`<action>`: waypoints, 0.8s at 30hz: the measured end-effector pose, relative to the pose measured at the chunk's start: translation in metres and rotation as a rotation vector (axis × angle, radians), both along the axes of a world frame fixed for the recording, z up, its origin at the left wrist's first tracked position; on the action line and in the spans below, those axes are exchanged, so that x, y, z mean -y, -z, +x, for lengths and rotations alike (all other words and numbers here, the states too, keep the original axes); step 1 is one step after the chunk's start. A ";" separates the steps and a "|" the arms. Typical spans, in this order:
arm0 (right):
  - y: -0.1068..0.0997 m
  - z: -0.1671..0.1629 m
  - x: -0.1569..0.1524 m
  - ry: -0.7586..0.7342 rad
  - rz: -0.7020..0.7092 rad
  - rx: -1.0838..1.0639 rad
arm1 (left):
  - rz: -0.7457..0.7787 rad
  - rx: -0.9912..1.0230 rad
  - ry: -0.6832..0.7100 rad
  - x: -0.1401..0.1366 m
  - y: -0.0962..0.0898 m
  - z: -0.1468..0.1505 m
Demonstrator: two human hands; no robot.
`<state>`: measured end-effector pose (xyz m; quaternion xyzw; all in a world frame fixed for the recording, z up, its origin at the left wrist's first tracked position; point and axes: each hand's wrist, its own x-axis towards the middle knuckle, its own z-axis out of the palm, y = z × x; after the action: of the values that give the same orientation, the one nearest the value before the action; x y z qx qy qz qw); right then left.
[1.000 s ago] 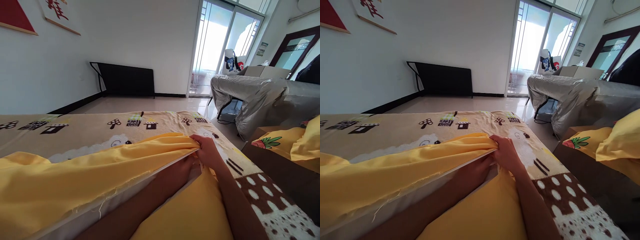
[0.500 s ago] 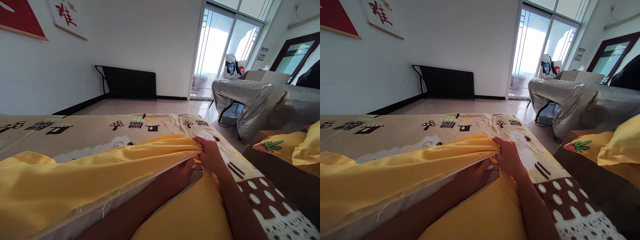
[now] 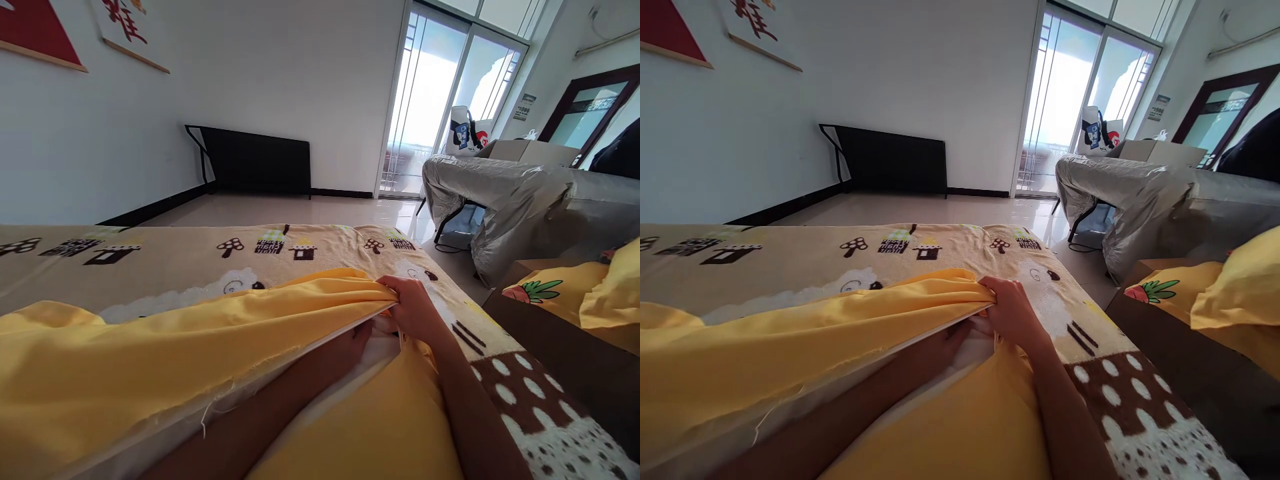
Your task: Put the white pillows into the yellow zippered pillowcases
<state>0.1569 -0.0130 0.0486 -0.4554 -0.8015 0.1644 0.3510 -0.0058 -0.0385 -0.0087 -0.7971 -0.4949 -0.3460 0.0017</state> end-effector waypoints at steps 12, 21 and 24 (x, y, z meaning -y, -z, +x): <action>-0.001 -0.001 0.003 -0.050 -0.028 -0.064 | -0.097 0.115 0.155 0.005 -0.005 0.004; -0.002 -0.002 0.004 -0.088 -0.050 -0.099 | 0.085 0.027 -0.045 -0.008 0.030 0.000; -0.001 -0.003 0.005 -0.091 -0.059 -0.109 | 0.064 0.080 -0.061 -0.011 0.028 0.003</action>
<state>0.1542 -0.0184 0.0498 -0.4190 -0.7958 0.2286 0.3728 -0.0031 -0.0278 -0.0365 -0.7667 -0.5073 -0.3930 0.0180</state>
